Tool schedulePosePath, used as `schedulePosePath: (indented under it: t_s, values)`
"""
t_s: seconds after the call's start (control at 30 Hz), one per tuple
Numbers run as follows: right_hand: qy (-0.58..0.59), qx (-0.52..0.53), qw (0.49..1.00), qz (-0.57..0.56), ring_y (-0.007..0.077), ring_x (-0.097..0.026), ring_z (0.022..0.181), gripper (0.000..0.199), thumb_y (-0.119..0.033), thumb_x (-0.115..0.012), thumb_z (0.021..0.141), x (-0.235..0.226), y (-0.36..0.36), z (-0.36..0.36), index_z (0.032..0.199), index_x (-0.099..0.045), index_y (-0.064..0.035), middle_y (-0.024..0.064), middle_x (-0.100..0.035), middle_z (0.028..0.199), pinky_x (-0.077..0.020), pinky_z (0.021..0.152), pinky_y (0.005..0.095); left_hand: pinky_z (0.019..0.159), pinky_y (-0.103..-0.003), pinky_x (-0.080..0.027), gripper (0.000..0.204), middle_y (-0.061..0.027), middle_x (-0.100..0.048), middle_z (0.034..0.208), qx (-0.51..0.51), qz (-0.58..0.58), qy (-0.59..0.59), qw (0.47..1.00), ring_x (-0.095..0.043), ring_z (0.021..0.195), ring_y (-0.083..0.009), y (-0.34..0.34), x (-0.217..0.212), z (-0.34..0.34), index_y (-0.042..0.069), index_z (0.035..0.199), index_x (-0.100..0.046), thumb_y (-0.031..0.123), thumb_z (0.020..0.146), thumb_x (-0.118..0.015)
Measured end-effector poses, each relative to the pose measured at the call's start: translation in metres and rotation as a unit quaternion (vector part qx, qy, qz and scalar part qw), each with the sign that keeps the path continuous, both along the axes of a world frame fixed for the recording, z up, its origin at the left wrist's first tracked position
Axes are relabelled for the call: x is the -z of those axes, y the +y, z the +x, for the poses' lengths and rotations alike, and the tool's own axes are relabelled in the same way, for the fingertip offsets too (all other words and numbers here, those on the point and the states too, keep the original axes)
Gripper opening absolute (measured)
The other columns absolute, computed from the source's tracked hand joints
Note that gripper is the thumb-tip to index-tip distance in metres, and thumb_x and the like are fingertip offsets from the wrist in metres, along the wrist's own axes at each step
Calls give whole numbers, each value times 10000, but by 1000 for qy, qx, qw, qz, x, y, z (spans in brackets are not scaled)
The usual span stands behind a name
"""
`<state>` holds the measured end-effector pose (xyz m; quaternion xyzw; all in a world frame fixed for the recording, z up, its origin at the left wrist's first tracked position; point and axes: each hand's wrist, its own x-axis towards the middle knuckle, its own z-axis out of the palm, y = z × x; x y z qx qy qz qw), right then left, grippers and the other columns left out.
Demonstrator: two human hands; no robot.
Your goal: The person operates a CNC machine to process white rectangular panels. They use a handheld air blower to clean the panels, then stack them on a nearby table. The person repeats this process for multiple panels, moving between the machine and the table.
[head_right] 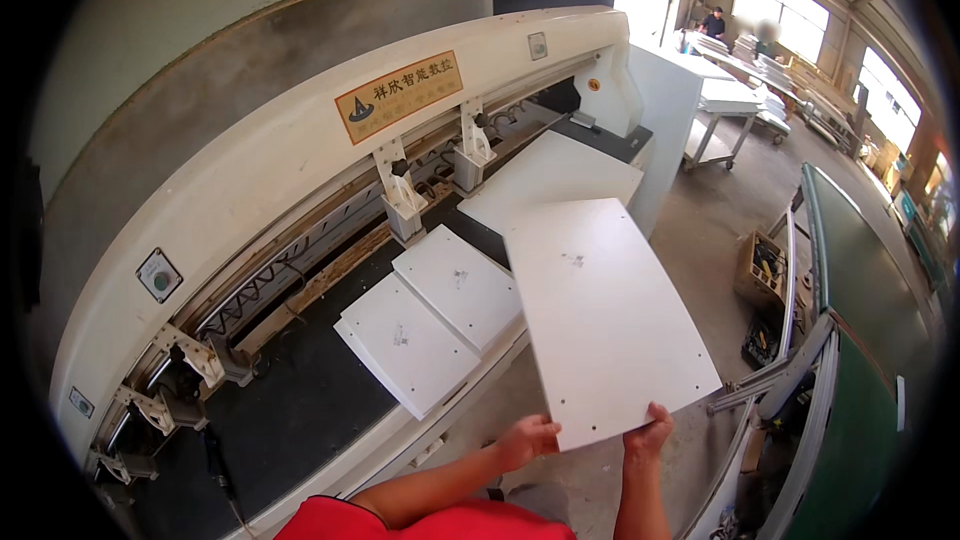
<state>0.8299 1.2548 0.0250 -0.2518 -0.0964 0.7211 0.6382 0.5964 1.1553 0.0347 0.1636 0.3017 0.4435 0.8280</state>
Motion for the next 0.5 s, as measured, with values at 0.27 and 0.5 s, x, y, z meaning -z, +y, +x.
schedulePosePath:
  t_s: [0.27,0.5]
  values:
    - [115,36,983,-141,359,-521,1194,502,-20,-554,764,74,247,-83,1263,-509,25,163,-571,1266,-379,1083,499,849,-283,-517,434,-124,-696,1070,-136,-15,391,910,-655,989,-171,20,33,-95,-73,1212,-546,229,916,-641]
    - [-3,-174,982,-74,272,-588,1103,286,-140,-538,944,91,344,-146,1181,-567,18,141,-627,1170,-465,966,402,725,-352,-504,464,-125,-692,840,-481,-347,626,508,-656,792,-219,-68,90,-170,-53,1041,-628,301,768,-754]
